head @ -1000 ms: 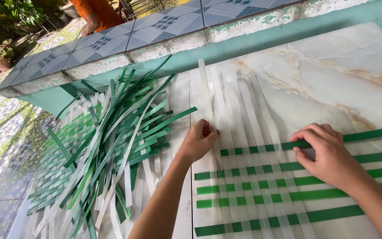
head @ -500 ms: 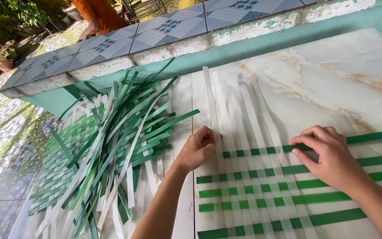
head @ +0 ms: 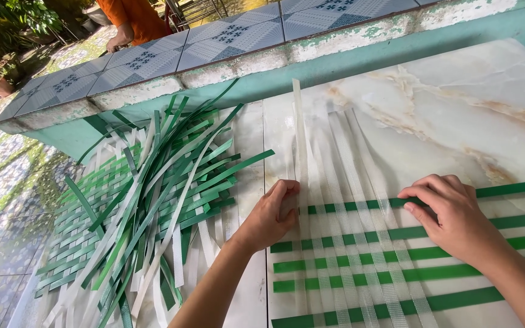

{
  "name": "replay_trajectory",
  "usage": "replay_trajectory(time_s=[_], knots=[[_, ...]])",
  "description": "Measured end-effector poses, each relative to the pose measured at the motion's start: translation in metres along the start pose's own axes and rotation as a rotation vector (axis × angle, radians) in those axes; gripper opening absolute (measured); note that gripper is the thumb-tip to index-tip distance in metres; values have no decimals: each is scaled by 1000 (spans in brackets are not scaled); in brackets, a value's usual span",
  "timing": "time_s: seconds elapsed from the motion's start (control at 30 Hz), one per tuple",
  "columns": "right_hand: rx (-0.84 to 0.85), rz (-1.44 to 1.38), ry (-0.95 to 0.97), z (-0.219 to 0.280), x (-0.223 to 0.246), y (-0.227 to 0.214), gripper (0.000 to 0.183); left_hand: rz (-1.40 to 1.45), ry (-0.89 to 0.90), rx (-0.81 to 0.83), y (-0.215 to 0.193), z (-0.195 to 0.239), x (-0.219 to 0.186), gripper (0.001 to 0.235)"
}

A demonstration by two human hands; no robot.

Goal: The person is manually weaving green and white plastic strips into a grid pattern on a table.

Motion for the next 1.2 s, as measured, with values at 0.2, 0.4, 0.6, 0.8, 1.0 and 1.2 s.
replay_trajectory(time_s=[0.2,0.4,0.6,0.8,1.0,1.2], knots=[[28,11,49,-1,-8,3,24,-1,-6,14,1,1,1,39],[129,-20,127,-1,-15,13,19,-15,-3,29,1,2,-1,41],[176,14,170,-1,-19,16,19,-15,22,31,-1,3,-6,43],[153,-16,176,-3,-17,12,20,-55,104,49,4,2,-9,48],[146,19,179,-3,-19,13,20,-73,78,111,10,0,-9,44],[91,10,129,-2,-16,10,18,-19,-27,118,13,-2,5,38]])
Point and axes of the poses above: each hand's wrist, its own z-axis away from the middle knuckle, its own y-axis out of the palm, x = y × z, the point moved 10 cm from there along -z, towards the middle knuckle, and after that the axes turned 7 degrees about -z, right-handed, at the moved point
